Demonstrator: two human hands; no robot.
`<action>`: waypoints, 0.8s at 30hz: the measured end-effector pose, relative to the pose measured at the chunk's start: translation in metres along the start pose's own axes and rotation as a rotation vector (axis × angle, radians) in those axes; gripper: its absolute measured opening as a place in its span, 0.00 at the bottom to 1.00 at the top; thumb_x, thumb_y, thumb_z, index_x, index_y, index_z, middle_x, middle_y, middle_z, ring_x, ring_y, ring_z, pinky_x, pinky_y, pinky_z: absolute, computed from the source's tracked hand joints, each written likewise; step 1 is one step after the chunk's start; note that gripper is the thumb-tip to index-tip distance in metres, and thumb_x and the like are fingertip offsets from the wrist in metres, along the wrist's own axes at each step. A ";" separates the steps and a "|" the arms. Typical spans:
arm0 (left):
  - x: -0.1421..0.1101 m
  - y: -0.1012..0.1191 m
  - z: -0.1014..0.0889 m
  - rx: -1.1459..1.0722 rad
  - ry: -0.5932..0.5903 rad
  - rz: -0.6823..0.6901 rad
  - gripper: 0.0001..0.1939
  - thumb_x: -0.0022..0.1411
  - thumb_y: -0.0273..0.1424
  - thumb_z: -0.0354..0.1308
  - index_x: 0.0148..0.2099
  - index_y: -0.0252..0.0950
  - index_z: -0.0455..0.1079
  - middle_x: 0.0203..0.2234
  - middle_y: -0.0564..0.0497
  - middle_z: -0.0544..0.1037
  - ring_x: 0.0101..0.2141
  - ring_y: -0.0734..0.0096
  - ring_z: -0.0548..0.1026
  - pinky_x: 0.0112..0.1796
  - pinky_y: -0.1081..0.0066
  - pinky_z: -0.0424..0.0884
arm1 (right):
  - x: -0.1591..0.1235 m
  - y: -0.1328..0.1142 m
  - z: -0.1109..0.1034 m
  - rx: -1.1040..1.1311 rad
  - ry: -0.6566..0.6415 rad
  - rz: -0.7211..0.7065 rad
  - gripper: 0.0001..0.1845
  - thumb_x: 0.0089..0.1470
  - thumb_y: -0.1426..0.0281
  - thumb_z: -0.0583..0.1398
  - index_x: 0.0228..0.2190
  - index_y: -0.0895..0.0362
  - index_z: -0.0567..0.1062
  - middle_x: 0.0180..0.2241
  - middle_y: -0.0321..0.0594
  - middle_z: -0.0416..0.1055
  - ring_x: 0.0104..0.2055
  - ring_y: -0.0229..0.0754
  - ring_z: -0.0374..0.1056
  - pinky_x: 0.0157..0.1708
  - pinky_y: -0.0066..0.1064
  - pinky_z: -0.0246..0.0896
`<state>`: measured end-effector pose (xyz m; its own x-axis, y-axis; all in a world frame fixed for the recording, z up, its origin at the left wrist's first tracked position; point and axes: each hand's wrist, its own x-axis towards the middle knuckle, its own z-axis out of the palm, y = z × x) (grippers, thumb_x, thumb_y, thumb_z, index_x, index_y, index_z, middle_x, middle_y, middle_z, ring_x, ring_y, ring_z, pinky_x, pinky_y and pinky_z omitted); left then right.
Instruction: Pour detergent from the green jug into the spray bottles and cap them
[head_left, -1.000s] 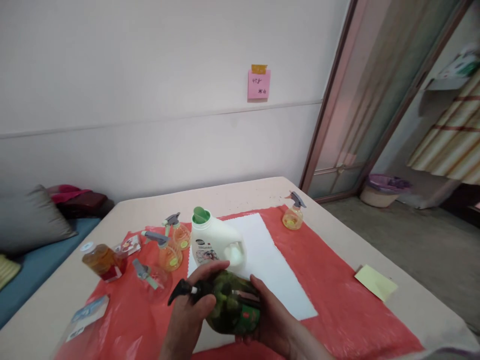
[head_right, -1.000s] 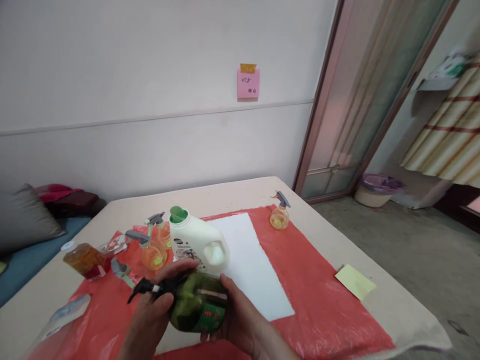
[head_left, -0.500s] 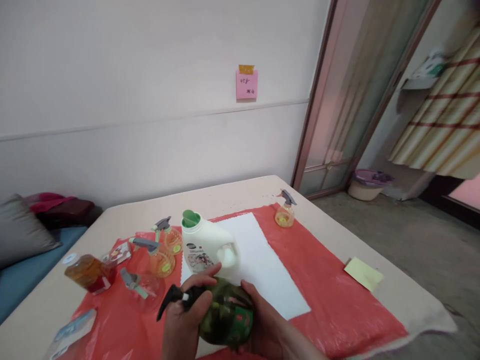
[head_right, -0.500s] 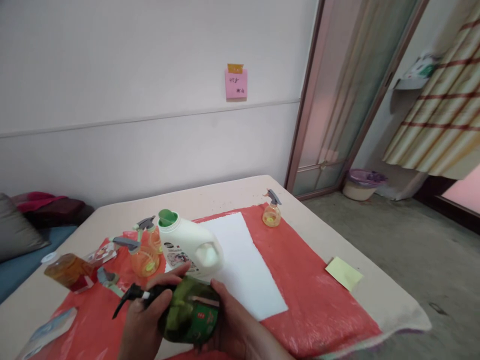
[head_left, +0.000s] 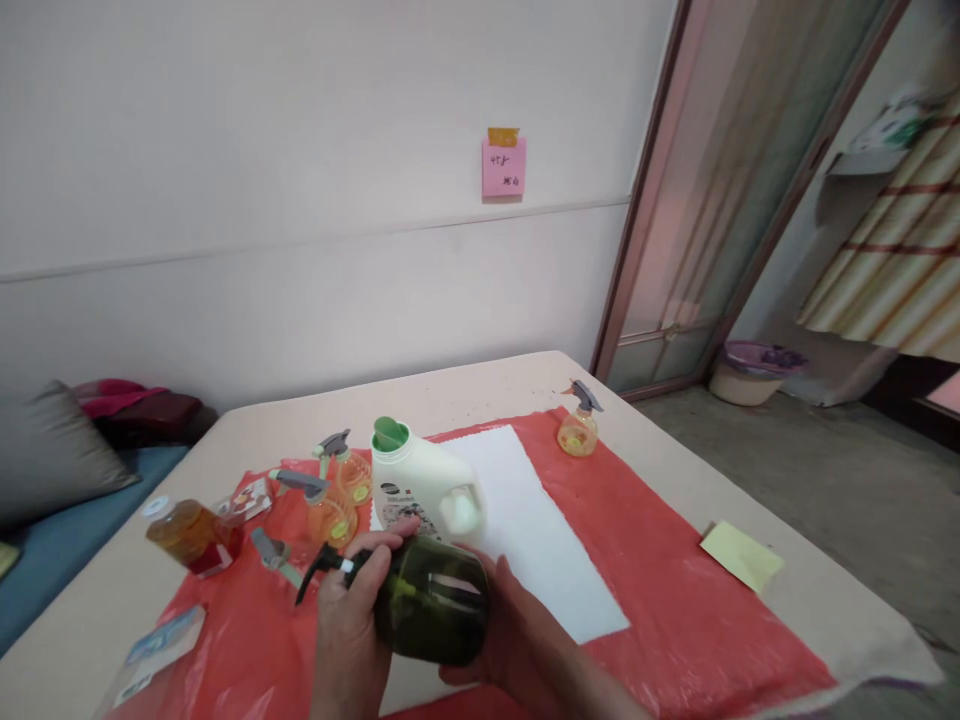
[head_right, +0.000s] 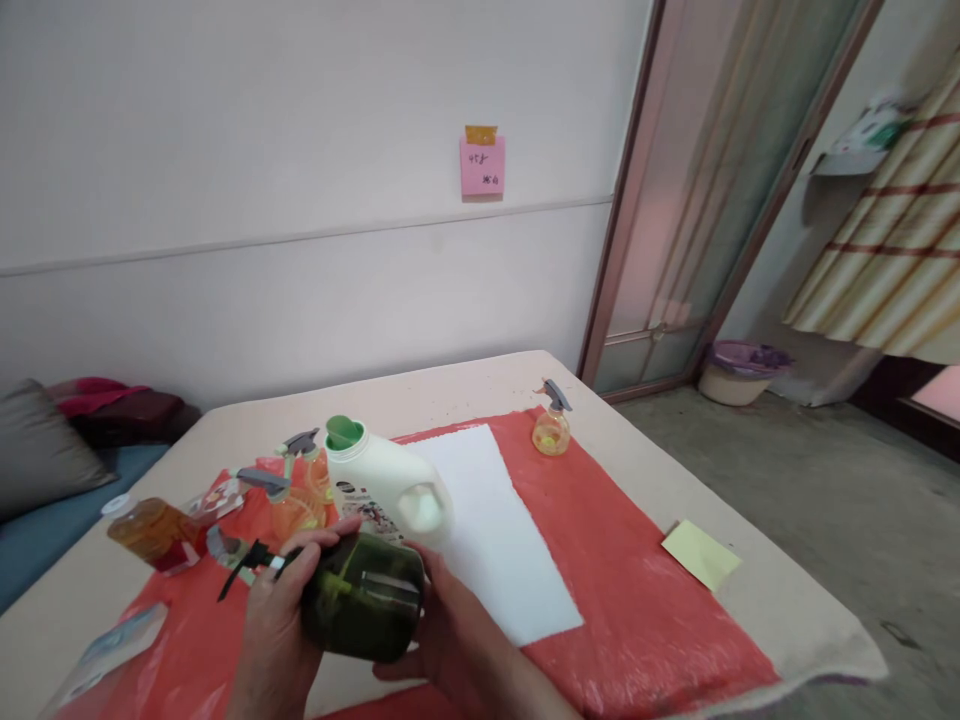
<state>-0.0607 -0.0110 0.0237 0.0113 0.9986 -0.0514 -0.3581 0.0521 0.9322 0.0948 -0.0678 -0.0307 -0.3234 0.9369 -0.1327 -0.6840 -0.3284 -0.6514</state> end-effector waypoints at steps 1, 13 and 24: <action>0.000 0.000 -0.001 0.014 -0.027 -0.019 0.12 0.50 0.39 0.68 0.32 0.36 0.75 0.42 0.45 0.83 0.48 0.52 0.77 0.46 0.62 0.75 | 0.000 0.000 -0.001 0.044 -0.055 0.084 0.41 0.52 0.37 0.53 0.57 0.51 0.64 0.50 0.51 0.72 0.42 0.49 0.73 0.33 0.38 0.68; -0.002 -0.001 0.009 -0.065 0.073 0.024 0.13 0.53 0.40 0.67 0.35 0.35 0.78 0.40 0.43 0.83 0.47 0.52 0.78 0.47 0.58 0.75 | -0.005 -0.004 0.011 -0.265 0.147 -0.380 0.49 0.25 0.69 0.77 0.51 0.46 0.66 0.53 0.41 0.68 0.54 0.49 0.65 0.50 0.38 0.61; -0.001 0.000 -0.001 0.090 -0.019 0.021 0.12 0.50 0.39 0.67 0.31 0.35 0.76 0.41 0.43 0.83 0.47 0.50 0.77 0.45 0.61 0.74 | 0.001 0.005 -0.005 0.170 -0.107 0.180 0.39 0.53 0.41 0.56 0.54 0.57 0.69 0.44 0.51 0.77 0.31 0.43 0.75 0.25 0.28 0.66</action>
<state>-0.0614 -0.0120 0.0234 0.0228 0.9994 -0.0257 -0.2736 0.0309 0.9614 0.0949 -0.0680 -0.0378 -0.5109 0.8466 -0.1492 -0.7063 -0.5124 -0.4884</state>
